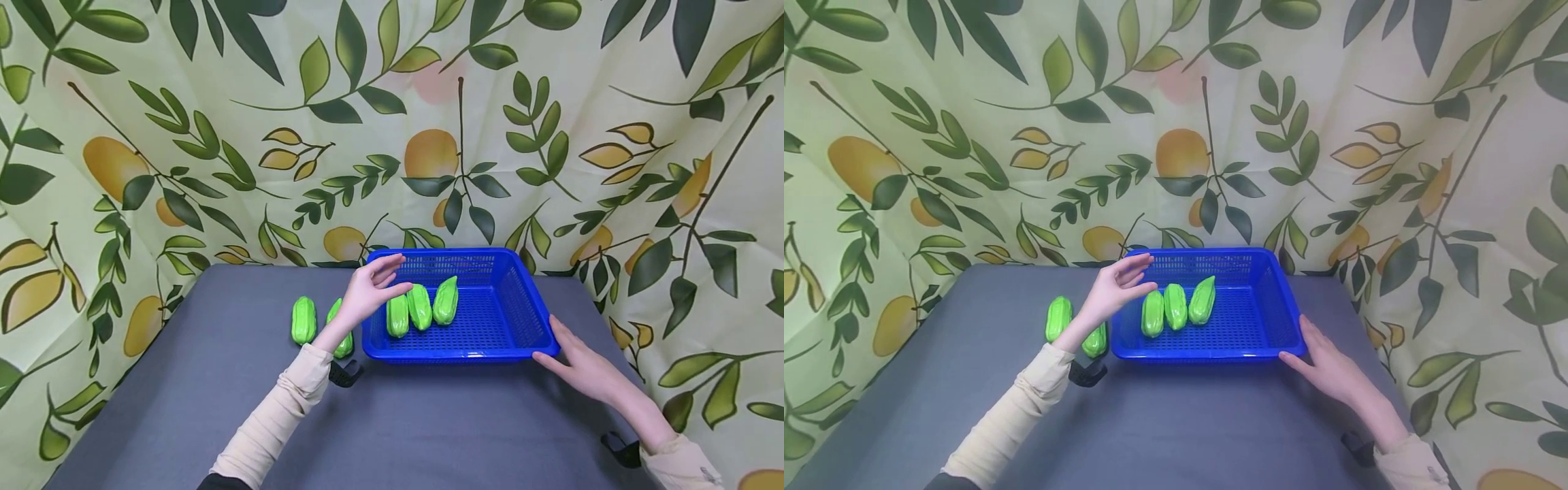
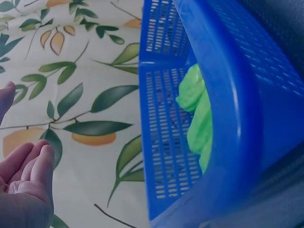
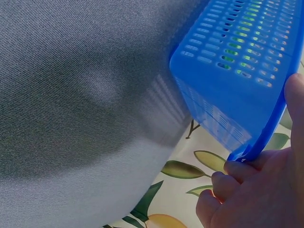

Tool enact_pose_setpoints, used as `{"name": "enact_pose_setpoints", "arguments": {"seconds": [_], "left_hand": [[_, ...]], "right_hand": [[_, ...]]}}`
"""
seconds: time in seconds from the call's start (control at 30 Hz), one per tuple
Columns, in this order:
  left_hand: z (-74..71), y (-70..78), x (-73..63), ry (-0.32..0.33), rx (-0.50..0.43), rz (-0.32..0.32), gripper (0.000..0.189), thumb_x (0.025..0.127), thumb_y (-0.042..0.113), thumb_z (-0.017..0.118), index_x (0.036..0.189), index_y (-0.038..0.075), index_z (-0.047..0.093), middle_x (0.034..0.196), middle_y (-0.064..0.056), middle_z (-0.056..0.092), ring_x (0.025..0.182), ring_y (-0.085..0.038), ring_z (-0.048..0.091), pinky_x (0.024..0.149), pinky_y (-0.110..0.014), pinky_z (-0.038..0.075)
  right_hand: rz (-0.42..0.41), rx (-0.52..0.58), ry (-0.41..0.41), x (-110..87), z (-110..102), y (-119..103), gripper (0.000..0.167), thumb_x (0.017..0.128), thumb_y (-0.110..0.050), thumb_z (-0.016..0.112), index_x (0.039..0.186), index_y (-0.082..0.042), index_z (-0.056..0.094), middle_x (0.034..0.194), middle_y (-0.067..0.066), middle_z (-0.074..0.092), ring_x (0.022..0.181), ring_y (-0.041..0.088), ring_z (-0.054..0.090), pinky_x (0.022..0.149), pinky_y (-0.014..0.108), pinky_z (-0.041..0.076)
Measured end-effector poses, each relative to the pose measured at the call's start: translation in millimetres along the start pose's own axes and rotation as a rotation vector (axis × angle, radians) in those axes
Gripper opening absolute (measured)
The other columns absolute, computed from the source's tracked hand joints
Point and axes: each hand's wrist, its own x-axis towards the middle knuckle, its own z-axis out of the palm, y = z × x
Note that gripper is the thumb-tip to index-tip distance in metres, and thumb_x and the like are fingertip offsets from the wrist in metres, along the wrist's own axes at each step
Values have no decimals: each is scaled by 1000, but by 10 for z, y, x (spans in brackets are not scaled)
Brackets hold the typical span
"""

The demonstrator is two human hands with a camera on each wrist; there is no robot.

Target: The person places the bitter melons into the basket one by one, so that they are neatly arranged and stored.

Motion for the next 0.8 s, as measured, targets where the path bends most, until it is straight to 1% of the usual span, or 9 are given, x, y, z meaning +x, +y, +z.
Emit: {"name": "enact_pose_setpoints", "arguments": {"seconds": [0.13, 0.27, 0.37, 0.43, 0.53, 0.67, 0.8], "left_hand": [[-57, -57, -24, 13, 7, 25, 55, 82, 4, 72, 133, -1, 51, 137, -19, 52, 131, -25, 49, 106, -33, 43], [-163, -68, -79, 60, 18, 44, 55, 81, 2, 72, 132, -1, 51, 136, -19, 53, 130, -27, 49, 104, -33, 44], [-241, -60, -111, 101, 26, 42, 56, 80, 2, 73, 132, -1, 52, 136, -18, 54, 130, -26, 49, 104, -32, 44], [-275, -54, -127, 117, 27, 38, 56, 80, 3, 74, 132, -1, 52, 136, -17, 54, 130, -26, 49, 103, -30, 44], [-298, -45, -160, 124, 28, 28, 57, 81, 4, 74, 133, 0, 51, 137, -16, 54, 131, -25, 49, 103, -28, 44], [-324, -70, -219, 140, 40, 16, 57, 81, 6, 74, 133, 1, 51, 137, -17, 53, 131, -28, 48, 103, -30, 44], [-405, -88, -293, 177, 45, 9, 57, 81, 5, 73, 134, 0, 51, 138, -18, 52, 131, -30, 48, 103, -30, 44]], "right_hand": [[1, -4, -2, 8, 6, 10, 96, 91, -58, 49, 151, 0, 1, 154, 31, 13, 135, 55, 22, 102, 73, 25], [-6, 0, -4, 11, 2, 18, 96, 91, -57, 49, 151, 1, 1, 154, 32, 12, 136, 55, 21, 102, 72, 25], [-10, 1, 1, 6, -16, 11, 95, 92, -56, 49, 151, 1, 1, 153, 32, 13, 136, 55, 21, 102, 72, 25], [-10, 0, 3, 2, -27, 5, 95, 92, -56, 50, 151, 1, 1, 153, 32, 13, 135, 55, 21, 102, 72, 25], [-5, -3, 2, -2, -32, 0, 95, 92, -56, 50, 151, 0, 1, 153, 32, 13, 135, 55, 21, 102, 72, 25], [2, -6, -2, -3, -4, 7, 96, 91, -58, 49, 151, 0, 1, 153, 32, 13, 135, 55, 21, 102, 73, 25], [2, -8, 1, 3, 9, 19, 97, 91, -58, 50, 151, 1, 1, 153, 32, 14, 135, 55, 22, 101, 73, 25]]}}
